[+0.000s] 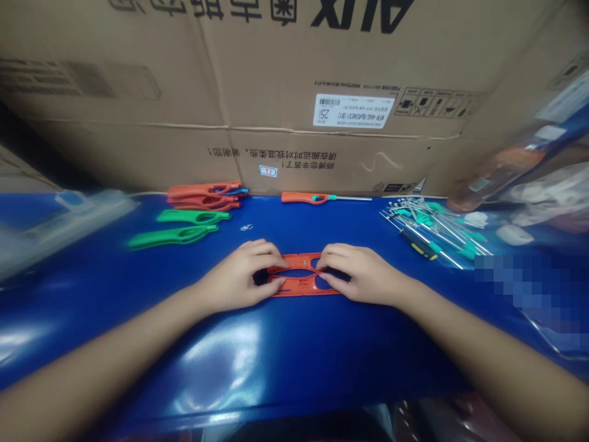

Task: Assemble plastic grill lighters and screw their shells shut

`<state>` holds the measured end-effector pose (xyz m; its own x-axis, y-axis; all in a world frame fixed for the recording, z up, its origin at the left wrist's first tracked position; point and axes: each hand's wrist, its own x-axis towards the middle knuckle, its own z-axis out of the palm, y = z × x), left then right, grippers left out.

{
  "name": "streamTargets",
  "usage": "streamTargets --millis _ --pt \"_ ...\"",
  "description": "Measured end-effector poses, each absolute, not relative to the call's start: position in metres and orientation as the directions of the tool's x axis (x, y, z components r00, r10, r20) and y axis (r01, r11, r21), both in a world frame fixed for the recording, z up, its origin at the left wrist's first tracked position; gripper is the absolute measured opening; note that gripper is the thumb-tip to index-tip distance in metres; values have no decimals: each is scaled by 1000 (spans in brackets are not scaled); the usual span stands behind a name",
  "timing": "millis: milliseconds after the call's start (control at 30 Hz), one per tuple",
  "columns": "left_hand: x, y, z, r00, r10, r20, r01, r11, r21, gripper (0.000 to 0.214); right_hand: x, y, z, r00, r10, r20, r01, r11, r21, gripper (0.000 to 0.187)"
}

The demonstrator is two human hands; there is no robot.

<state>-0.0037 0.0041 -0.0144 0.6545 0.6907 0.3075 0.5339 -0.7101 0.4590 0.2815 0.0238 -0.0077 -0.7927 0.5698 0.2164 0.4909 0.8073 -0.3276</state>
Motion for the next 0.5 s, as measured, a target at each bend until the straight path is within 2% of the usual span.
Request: streamTargets --millis 500 --pt "-4 1 -12 661 692 291 559 -713 423 27 281 26 -12 -783 577 230 496 804 -329 9"
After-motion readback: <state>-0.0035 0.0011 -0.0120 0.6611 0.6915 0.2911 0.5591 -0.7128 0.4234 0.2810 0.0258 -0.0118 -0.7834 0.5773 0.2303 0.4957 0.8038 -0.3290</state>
